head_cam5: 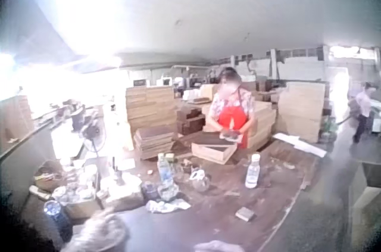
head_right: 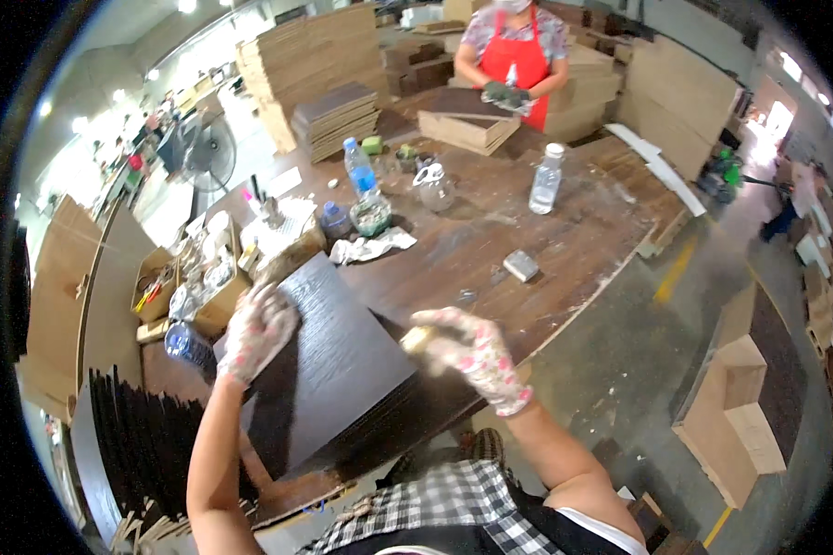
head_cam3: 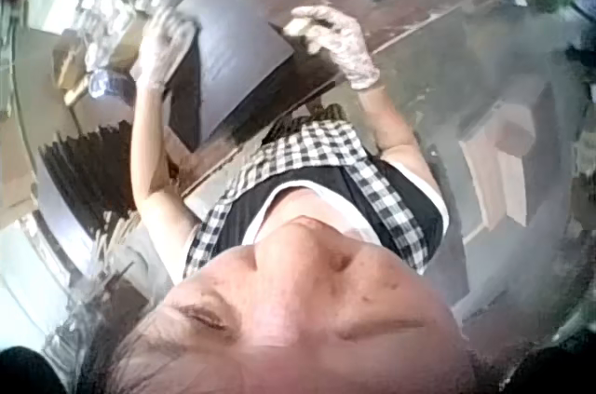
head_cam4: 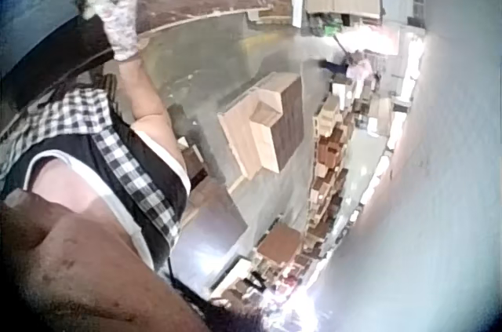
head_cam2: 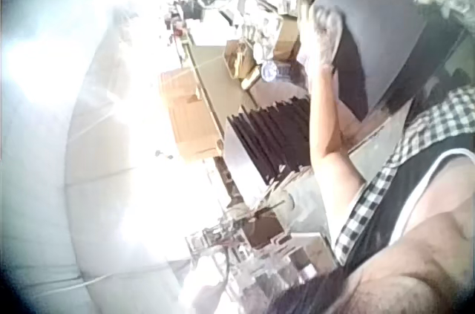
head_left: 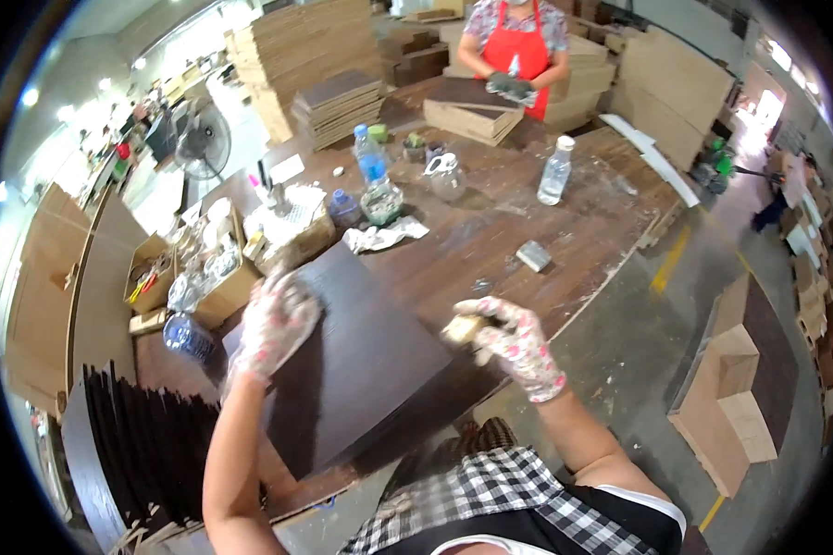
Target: The person wipes a series of dark wooden panels one at a time using a cloth and a small applicator block, then stacks them on a pile to the side.
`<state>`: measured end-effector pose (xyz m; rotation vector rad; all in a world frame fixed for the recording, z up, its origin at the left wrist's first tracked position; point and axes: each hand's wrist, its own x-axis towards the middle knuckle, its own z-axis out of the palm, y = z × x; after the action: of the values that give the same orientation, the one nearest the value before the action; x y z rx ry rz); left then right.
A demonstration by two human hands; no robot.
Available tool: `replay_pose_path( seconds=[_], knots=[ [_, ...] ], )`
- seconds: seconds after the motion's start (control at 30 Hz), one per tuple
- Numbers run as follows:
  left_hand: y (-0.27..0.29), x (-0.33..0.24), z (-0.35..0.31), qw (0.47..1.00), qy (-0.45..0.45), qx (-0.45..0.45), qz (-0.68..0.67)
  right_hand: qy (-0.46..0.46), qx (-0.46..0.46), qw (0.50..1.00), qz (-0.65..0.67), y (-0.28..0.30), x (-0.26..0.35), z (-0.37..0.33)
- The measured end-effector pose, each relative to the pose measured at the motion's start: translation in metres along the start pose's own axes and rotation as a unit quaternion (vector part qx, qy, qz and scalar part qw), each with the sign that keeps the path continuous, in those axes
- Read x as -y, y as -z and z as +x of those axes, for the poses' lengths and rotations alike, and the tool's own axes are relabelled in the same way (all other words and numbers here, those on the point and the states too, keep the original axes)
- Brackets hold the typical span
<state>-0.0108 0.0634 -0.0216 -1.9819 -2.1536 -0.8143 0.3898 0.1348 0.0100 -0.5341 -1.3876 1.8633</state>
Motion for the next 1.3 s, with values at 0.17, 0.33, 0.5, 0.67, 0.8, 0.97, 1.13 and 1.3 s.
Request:
replay_pose_path(
  seconds=[0.17,0.33,0.5,0.67,0.8,0.97,1.13,1.3],
  knots=[
    [-0.001,-0.155,0.013,0.972,-0.198,0.078,-0.096,0.034,-0.117,0.992,0.01,0.055,-0.012,0.001],
    [-0.003,-0.085,0.017,0.959,-0.229,-0.119,0.118,0.044,-0.12,0.992,0.021,0.078,-0.026,0.015],
    [-0.026,-0.174,0.027,0.977,-0.136,0.043,-0.158,0.064,-0.087,0.994,0.018,0.071,-0.041,0.03],
    [0.021,-0.187,-0.084,0.976,-0.119,0.168,-0.069,0.075,-0.055,0.996,0.007,0.073,-0.047,0.038],
    [0.077,-0.137,-0.155,0.99,0.036,0.139,-0.008,0.065,-0.079,0.995,-0.006,0.067,-0.046,0.034],
    [0.095,-0.009,-0.299,0.892,0.363,-0.23,-0.144,0.088,-0.085,0.992,0.014,0.024,-0.04,0.027],
    [0.085,-0.028,-0.21,0.841,0.324,-0.34,-0.267,0.11,-0.074,0.99,-0.042,-0.007,-0.032,0.009],
    [0.047,-0.01,-0.181,0.831,0.216,-0.203,-0.47,0.125,-0.1,0.985,-0.071,-0.035,-0.025,-0.014]
  ],
)
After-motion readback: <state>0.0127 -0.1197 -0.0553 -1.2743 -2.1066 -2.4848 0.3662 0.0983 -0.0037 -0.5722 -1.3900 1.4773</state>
